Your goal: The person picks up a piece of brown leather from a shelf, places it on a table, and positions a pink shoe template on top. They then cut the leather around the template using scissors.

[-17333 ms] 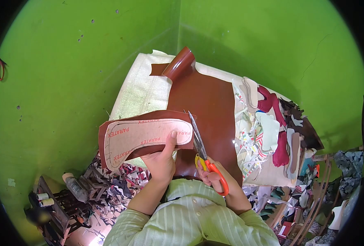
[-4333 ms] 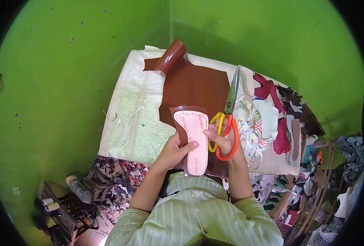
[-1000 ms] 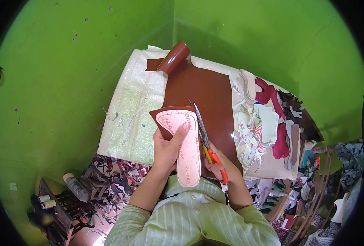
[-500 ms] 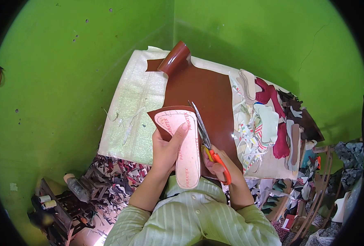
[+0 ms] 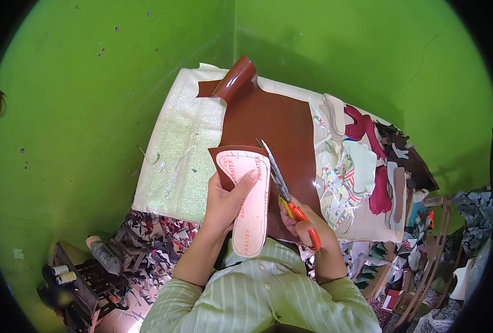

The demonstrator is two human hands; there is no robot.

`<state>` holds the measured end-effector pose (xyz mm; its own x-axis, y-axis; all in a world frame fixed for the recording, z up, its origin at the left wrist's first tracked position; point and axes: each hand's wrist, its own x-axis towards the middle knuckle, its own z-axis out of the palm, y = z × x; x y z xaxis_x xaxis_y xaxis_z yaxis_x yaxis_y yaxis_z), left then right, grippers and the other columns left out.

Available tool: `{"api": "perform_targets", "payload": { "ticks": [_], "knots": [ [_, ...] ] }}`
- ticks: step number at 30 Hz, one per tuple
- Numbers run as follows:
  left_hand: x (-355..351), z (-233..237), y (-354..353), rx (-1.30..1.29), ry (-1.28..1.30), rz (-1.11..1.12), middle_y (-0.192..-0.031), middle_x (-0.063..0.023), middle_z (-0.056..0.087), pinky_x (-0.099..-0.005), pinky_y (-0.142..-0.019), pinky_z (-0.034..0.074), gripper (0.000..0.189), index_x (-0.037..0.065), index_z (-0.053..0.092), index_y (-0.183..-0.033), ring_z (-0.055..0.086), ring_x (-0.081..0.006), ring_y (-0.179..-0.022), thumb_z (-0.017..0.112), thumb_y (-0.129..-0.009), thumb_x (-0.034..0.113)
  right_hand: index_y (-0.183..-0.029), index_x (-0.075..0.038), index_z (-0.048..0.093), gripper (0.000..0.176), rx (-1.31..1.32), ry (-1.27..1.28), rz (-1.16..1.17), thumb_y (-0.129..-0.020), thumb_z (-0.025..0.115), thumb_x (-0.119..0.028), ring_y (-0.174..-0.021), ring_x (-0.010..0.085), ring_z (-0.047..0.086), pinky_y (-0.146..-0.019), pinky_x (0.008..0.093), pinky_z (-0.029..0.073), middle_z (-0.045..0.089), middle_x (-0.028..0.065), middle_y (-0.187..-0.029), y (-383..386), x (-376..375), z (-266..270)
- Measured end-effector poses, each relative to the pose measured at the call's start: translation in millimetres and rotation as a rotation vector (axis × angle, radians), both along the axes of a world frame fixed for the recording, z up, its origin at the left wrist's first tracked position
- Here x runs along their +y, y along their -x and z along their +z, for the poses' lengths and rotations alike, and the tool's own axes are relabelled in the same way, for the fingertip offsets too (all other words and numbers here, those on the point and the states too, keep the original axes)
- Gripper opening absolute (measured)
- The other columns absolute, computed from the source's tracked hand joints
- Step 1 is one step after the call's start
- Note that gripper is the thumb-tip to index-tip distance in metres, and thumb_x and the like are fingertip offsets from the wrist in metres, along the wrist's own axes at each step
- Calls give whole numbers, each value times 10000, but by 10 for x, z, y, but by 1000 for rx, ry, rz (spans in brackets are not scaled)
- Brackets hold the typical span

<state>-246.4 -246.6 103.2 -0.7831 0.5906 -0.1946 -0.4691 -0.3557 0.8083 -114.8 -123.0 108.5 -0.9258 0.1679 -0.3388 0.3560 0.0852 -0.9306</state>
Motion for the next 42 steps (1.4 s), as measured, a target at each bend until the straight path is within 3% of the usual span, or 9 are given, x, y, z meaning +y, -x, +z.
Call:
{"api": "perform_targets", "payload": {
  "ticks": [4,6,10,12,16,18,21,33,42],
  "knots": [
    [-15,-14,19,10,26,-20,-874,-101,616,-262,-616,515,221,-16,529,-988,607,-133,-712,609,-789,37,-855,-65,363,926,45,-71,16,-478,274,-906,-469,52,294,-399,195,253,347,-17,-608,-24,25,-29],
    [-22,-8,23,13,31,-34,-870,-99,616,-261,-614,514,219,-16,530,-986,606,-132,-708,609,-790,42,-909,15,384,232,101,-89,102,-729,414,-129,-537,217,441,-524,294,381,446,99,-641,-72,89,-72],
    [-42,11,47,-10,65,-88,-861,-89,613,-256,-609,510,225,-15,532,-978,602,-125,-699,621,-787,65,-885,8,379,207,55,-57,126,-723,411,-118,-538,228,443,-530,306,387,453,103,-647,-92,143,-104],
    [-48,-2,61,3,72,-122,-860,-87,612,-254,-608,508,229,-14,533,-977,601,-124,-700,625,-785,71,-826,-75,359,846,57,-23,47,-560,303,-875,-471,64,305,-395,208,250,342,-11,-590,-101,145,-143],
    [-74,-55,94,28,112,-171,-863,-86,612,-251,-612,504,236,-14,535,-978,598,-121,-712,629,-782,77,-821,-80,364,845,-26,-74,60,-554,297,-879,-472,71,308,-396,215,255,338,-14,-585,-110,211,-51],
    [-82,-75,106,37,102,-187,-861,-87,613,-249,-613,502,235,-14,537,-975,597,-120,-714,630,-780,78,-837,-4,392,199,3,-179,198,-714,424,-157,-548,280,479,-537,330,397,484,135,-644,-148,290,-69],
    [-97,-79,125,91,117,-201,-860,-87,614,-246,-613,499,227,-13,547,-963,596,-114,-708,635,-776,81,-807,-83,381,824,-100,-164,147,-571,297,-868,-467,74,326,-399,219,265,370,-10,-576,-145,265,-38],
    [-164,-76,298,135,239,-430,-842,-71,624,-236,-635,488,270,-12,562,-953,595,-102,-711,672,-744,119,-858,-24,428,245,-15,-112,278,-770,372,-245,-610,274,486,-586,325,397,490,124,-700,-241,420,-115],
    [-204,-96,314,131,227,-409,-838,-65,625,-239,-650,485,260,-13,565,-950,593,-99,-712,668,-746,111,-769,-29,427,340,-210,35,189,-778,384,-367,-598,243,457,-572,338,390,447,89,-661,-225,350,-243]
  ]
}}
